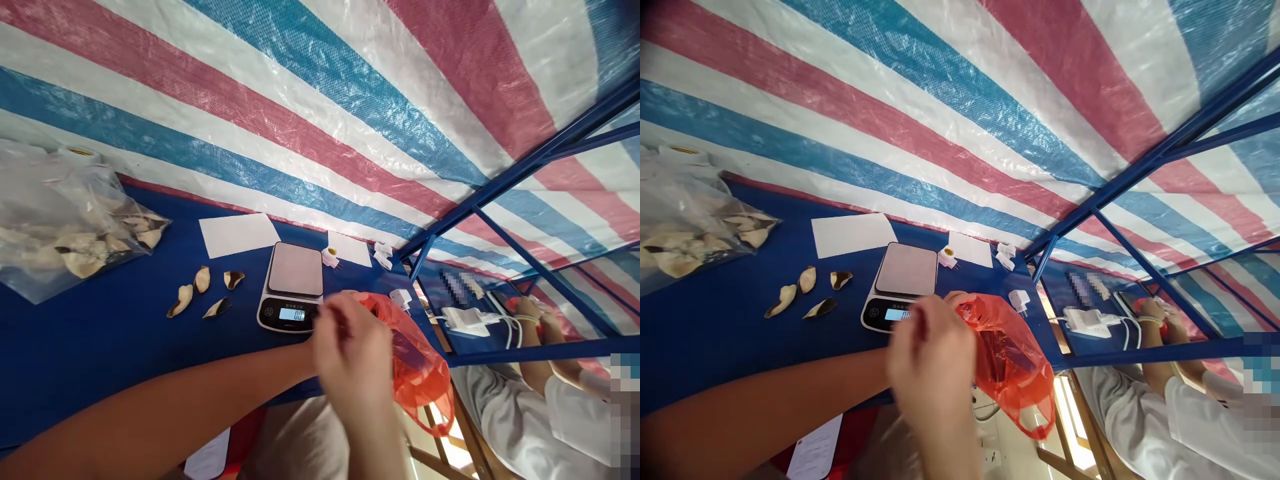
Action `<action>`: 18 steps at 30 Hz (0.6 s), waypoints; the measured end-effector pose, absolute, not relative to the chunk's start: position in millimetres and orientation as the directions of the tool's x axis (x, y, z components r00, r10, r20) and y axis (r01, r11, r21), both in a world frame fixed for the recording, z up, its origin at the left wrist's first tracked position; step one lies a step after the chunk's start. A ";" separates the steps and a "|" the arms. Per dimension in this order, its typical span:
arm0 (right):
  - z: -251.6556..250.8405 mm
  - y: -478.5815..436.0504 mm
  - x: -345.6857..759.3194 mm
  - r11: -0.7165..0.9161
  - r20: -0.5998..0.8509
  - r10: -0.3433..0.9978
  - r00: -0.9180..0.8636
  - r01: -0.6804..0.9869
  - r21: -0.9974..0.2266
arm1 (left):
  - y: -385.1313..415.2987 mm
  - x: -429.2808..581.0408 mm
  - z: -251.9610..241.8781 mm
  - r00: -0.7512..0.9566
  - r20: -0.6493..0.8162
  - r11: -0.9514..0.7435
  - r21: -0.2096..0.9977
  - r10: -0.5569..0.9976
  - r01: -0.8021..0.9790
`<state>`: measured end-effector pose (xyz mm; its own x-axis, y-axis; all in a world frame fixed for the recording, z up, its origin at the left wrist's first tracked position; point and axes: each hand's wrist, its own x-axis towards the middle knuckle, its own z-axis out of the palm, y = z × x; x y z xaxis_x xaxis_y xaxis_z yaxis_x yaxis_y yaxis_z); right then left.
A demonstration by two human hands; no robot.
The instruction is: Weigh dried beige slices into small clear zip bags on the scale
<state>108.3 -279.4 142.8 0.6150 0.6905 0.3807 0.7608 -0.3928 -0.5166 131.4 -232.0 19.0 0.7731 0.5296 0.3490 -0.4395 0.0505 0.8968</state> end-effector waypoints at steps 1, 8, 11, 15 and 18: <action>140.8 -305.2 123.6 -0.465 0.338 0.658 0.673 0.716 -0.521 | -230.7 132.1 18.6 0.772 0.371 0.026 0.894 0.516 -0.447; 83.1 -373.7 215.1 -0.717 0.069 0.657 0.751 0.650 -0.252 | -228.5 137.8 10.6 0.749 0.460 -0.209 0.887 0.477 -0.412; 70.4 -357.9 225.6 -0.669 0.087 0.701 0.708 0.695 -0.263 | -229.4 139.3 7.2 0.754 0.440 -0.194 0.897 0.488 -0.398; 66.6 -343.8 230.2 -0.710 0.005 0.685 0.729 0.669 -0.221 | -228.4 139.5 6.8 0.749 0.449 -0.176 0.890 0.487 -0.420; 65.2 -342.2 233.4 -0.715 -0.019 0.685 0.729 0.666 -0.215 | -227.5 138.2 8.4 0.749 0.475 -0.177 0.877 0.462 -0.447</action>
